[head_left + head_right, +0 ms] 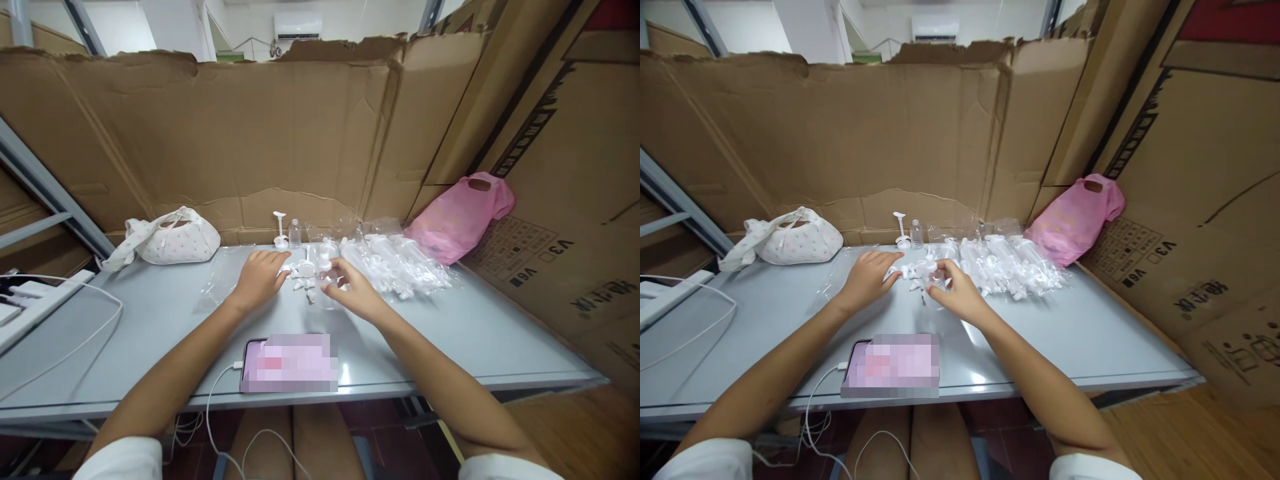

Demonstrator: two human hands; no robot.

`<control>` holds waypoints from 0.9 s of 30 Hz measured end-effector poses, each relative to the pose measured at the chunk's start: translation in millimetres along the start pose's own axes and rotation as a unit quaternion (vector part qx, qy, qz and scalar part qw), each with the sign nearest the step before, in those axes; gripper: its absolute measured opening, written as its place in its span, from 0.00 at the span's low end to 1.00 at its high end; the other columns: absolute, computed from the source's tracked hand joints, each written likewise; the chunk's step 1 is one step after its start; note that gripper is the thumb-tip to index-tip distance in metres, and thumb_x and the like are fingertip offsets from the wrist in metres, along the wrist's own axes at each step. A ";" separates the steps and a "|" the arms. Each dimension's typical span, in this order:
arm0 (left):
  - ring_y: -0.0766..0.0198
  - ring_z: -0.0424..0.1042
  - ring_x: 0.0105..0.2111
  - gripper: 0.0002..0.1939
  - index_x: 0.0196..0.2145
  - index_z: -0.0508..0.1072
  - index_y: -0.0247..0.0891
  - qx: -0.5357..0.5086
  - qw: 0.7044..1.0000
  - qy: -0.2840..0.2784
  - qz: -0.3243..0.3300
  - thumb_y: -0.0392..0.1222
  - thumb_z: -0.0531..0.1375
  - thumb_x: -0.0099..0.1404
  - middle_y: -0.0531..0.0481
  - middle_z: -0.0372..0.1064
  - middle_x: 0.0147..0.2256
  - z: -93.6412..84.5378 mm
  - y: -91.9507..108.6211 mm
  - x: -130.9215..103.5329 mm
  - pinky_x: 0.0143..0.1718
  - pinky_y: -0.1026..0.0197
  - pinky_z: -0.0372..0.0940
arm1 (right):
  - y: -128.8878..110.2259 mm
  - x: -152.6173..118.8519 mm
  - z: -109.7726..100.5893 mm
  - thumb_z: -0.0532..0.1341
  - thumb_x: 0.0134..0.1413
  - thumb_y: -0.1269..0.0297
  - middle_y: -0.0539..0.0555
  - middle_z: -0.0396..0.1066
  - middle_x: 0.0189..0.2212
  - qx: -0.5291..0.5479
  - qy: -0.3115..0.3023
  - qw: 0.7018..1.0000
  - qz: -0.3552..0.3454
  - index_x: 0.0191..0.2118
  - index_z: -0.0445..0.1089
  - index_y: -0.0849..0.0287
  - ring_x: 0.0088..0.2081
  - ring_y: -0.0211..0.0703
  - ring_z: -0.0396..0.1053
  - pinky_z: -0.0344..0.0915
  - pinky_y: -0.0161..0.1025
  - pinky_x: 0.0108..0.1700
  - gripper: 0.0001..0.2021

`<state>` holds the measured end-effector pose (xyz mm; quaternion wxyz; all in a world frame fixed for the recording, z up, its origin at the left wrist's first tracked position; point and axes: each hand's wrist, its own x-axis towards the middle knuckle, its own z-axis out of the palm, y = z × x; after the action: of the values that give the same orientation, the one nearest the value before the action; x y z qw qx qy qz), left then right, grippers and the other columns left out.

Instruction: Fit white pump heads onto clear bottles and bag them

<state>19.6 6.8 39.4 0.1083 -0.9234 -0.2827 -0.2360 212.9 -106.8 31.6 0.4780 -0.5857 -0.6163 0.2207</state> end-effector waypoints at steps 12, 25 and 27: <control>0.51 0.71 0.43 0.09 0.38 0.73 0.37 -0.091 0.992 -0.085 -0.007 0.34 0.57 0.59 0.44 0.74 0.38 55.7 7.9 51.7 0.47 0.49 0.62 | 6.1 6.4 -0.6 0.62 0.44 0.67 0.53 0.63 0.41 0.113 0.087 0.988 -0.065 0.46 0.60 0.54 0.43 0.43 0.64 0.67 0.40 0.41 0.20; 0.52 0.53 0.62 0.13 0.46 0.64 0.37 -0.273 0.953 0.122 -0.060 0.39 0.47 0.65 0.42 0.64 0.54 2.5 14.7 35.3 0.59 0.43 0.52 | -2.4 -4.8 -0.7 0.64 0.49 0.54 0.57 0.64 0.48 0.136 0.144 0.965 -0.171 0.46 0.60 0.51 0.53 0.51 0.65 0.65 0.49 0.53 0.21; 0.52 0.62 0.55 0.09 0.38 0.65 0.38 -0.294 0.946 0.131 -0.047 0.40 0.47 0.65 0.44 0.71 0.45 -6.0 16.9 29.3 0.55 0.45 0.57 | -6.5 -6.3 -2.3 0.65 0.47 0.50 0.58 0.65 0.47 0.157 0.145 0.962 -0.172 0.45 0.59 0.51 0.52 0.52 0.66 0.65 0.51 0.53 0.22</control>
<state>48.4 4.8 58.0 -0.1427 -0.8608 -0.2274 -0.4323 210.6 -114.8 35.9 0.6789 -0.4145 -0.5892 0.1421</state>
